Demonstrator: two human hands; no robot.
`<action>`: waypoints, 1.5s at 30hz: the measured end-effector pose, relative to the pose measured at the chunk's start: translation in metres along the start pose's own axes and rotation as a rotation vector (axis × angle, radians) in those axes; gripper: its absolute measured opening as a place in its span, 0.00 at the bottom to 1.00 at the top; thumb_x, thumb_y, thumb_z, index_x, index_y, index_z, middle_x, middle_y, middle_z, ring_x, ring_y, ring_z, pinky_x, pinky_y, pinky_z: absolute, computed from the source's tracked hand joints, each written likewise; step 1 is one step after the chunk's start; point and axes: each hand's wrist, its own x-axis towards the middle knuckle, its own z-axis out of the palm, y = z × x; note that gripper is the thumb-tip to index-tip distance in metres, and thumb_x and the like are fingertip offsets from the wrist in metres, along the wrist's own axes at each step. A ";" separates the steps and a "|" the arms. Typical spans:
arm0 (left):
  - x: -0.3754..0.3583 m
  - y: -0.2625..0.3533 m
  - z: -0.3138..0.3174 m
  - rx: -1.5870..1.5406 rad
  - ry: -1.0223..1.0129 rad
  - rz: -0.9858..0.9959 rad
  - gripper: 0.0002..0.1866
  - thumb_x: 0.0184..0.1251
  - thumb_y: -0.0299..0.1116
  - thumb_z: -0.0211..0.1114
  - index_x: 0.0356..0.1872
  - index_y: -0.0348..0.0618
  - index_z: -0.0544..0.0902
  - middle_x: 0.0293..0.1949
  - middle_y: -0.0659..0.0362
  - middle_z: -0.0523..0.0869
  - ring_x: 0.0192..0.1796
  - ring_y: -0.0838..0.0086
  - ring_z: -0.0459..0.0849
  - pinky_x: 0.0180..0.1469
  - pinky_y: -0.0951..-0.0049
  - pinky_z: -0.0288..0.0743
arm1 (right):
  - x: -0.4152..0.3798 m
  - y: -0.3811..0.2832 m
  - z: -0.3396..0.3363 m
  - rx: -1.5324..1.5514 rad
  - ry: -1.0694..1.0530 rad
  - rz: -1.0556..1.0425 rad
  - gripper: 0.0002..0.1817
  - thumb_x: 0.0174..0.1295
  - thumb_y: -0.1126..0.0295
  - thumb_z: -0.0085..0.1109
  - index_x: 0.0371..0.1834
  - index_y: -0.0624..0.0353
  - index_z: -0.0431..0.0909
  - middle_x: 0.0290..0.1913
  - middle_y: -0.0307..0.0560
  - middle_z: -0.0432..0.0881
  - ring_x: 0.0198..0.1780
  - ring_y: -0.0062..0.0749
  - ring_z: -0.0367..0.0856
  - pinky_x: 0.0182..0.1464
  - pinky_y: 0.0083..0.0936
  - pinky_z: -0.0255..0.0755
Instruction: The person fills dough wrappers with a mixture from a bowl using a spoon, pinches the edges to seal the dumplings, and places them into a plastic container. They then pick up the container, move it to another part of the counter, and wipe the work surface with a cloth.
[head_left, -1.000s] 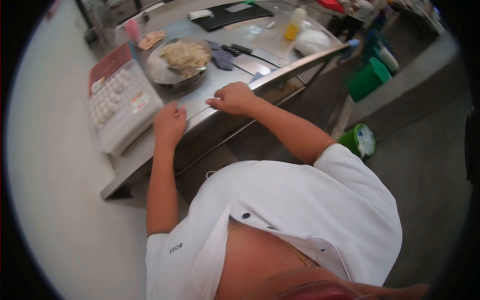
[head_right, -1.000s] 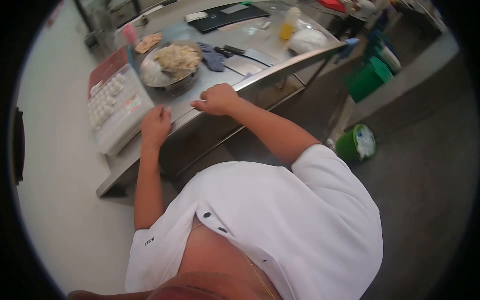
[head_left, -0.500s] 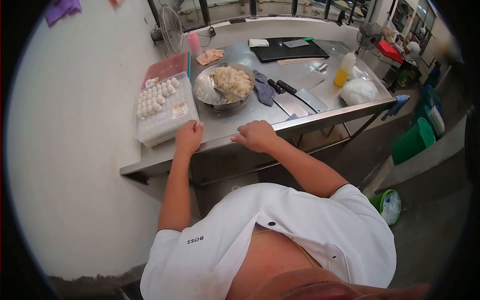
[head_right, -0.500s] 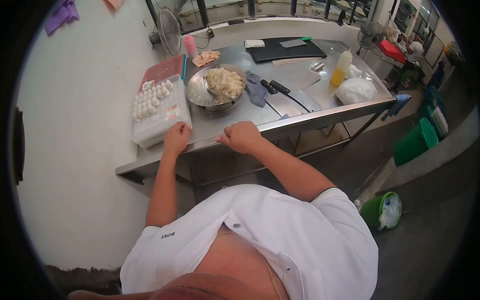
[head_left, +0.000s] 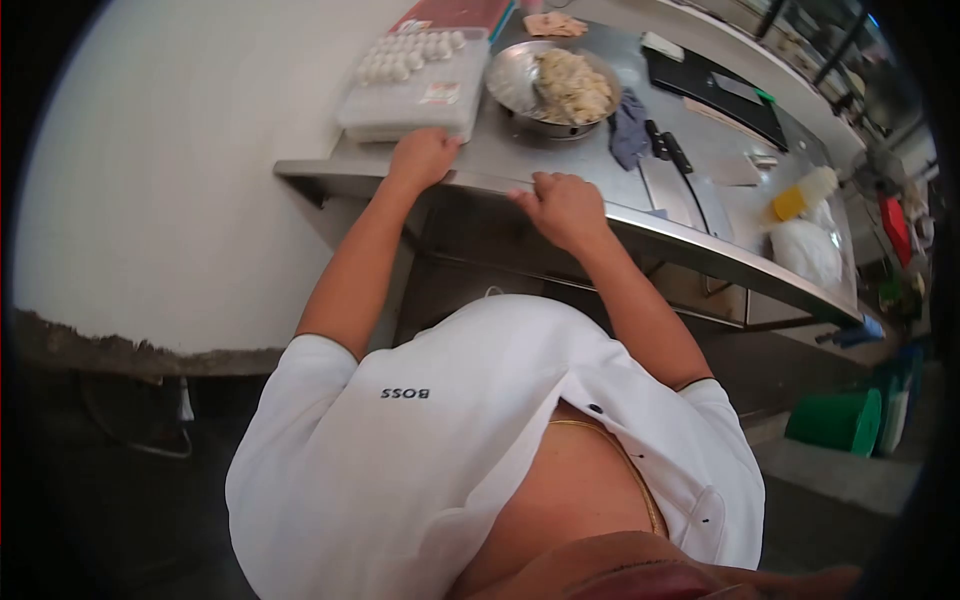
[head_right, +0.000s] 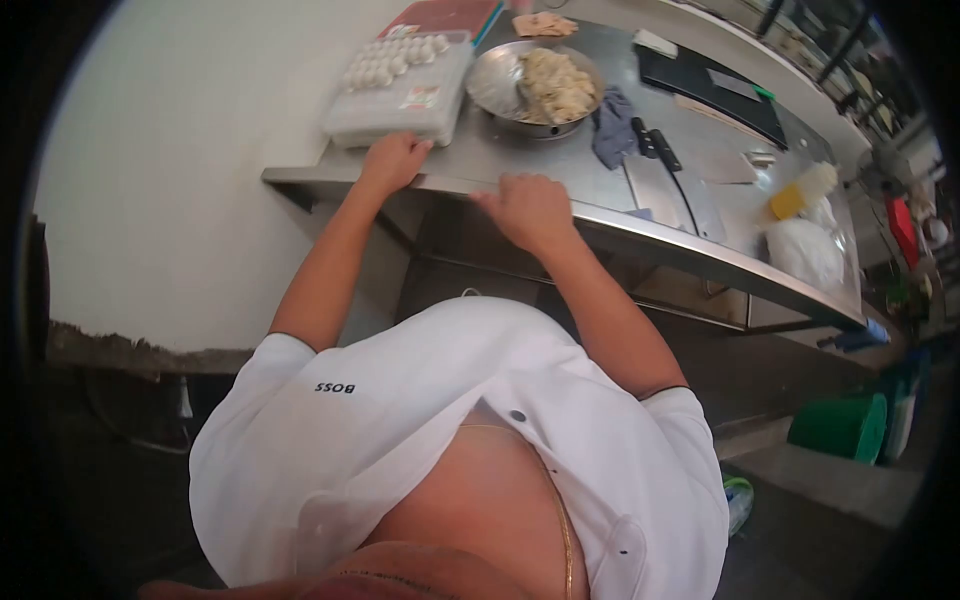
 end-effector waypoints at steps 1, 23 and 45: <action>0.001 0.002 -0.003 -0.015 -0.049 -0.015 0.24 0.68 0.52 0.58 0.35 0.38 0.86 0.36 0.42 0.87 0.44 0.45 0.84 0.48 0.51 0.75 | 0.001 0.000 -0.001 0.015 -0.013 -0.020 0.29 0.67 0.40 0.50 0.33 0.59 0.80 0.32 0.56 0.83 0.39 0.55 0.82 0.39 0.49 0.74; 0.157 -0.226 -0.058 -0.298 -0.091 -0.435 0.40 0.66 0.57 0.61 0.53 0.17 0.77 0.53 0.32 0.81 0.54 0.46 0.83 0.55 0.59 0.76 | 0.185 -0.048 0.017 0.565 0.007 0.148 0.36 0.68 0.44 0.54 0.63 0.68 0.74 0.56 0.67 0.80 0.58 0.50 0.80 0.61 0.33 0.71; 0.178 -0.272 -0.008 -1.414 -0.523 -0.809 0.36 0.74 0.60 0.50 0.68 0.37 0.70 0.62 0.50 0.79 0.61 0.58 0.80 0.62 0.60 0.74 | 0.254 -0.005 0.147 1.484 -0.333 0.830 0.23 0.61 0.63 0.59 0.57 0.61 0.70 0.52 0.52 0.78 0.52 0.41 0.77 0.53 0.40 0.72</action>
